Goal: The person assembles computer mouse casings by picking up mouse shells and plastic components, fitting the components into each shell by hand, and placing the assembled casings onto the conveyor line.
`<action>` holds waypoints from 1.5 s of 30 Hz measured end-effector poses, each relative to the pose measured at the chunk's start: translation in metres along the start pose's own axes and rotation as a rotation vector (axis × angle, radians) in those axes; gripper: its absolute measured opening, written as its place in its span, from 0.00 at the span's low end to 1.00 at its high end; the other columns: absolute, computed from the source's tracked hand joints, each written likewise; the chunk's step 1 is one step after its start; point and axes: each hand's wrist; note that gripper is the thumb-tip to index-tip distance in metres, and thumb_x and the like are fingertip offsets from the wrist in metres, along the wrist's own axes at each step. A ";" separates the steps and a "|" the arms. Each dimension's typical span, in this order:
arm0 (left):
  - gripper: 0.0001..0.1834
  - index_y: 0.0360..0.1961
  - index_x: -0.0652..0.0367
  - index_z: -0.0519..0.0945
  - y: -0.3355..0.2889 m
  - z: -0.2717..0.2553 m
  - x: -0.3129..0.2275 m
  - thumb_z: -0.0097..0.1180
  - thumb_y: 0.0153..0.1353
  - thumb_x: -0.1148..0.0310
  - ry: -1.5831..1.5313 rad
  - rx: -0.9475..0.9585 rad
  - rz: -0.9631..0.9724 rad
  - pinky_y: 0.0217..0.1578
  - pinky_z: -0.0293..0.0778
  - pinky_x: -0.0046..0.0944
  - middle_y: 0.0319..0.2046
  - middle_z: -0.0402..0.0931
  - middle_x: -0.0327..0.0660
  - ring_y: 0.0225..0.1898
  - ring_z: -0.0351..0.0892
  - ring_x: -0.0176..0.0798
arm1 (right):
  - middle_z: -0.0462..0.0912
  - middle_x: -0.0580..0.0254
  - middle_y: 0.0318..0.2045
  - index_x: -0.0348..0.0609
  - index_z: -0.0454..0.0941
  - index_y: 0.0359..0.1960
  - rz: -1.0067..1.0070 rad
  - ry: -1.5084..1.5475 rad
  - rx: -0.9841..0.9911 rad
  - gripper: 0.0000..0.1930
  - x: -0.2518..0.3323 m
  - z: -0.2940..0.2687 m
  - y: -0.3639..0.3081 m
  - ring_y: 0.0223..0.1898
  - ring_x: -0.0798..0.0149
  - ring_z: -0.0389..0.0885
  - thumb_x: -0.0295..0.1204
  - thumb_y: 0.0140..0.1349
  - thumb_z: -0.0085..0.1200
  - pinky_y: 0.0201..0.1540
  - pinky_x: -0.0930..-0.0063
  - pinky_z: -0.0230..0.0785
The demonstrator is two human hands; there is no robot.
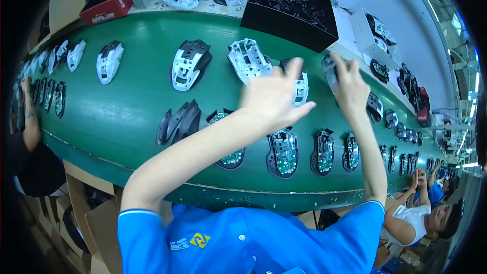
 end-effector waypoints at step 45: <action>0.66 0.69 0.59 0.38 -0.147 -0.135 0.108 0.75 0.34 0.75 -1.459 0.156 -0.173 0.64 0.55 0.43 0.64 0.51 0.50 0.65 0.55 0.44 | 0.78 0.64 0.33 0.45 0.83 0.41 -0.904 0.896 -0.066 0.22 0.171 -0.158 0.046 0.28 0.66 0.77 0.30 0.38 0.65 0.25 0.76 0.70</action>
Point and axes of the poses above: each hand's wrist, its own y-axis towards the middle knuckle, its own z-axis out of the palm, x = y × z
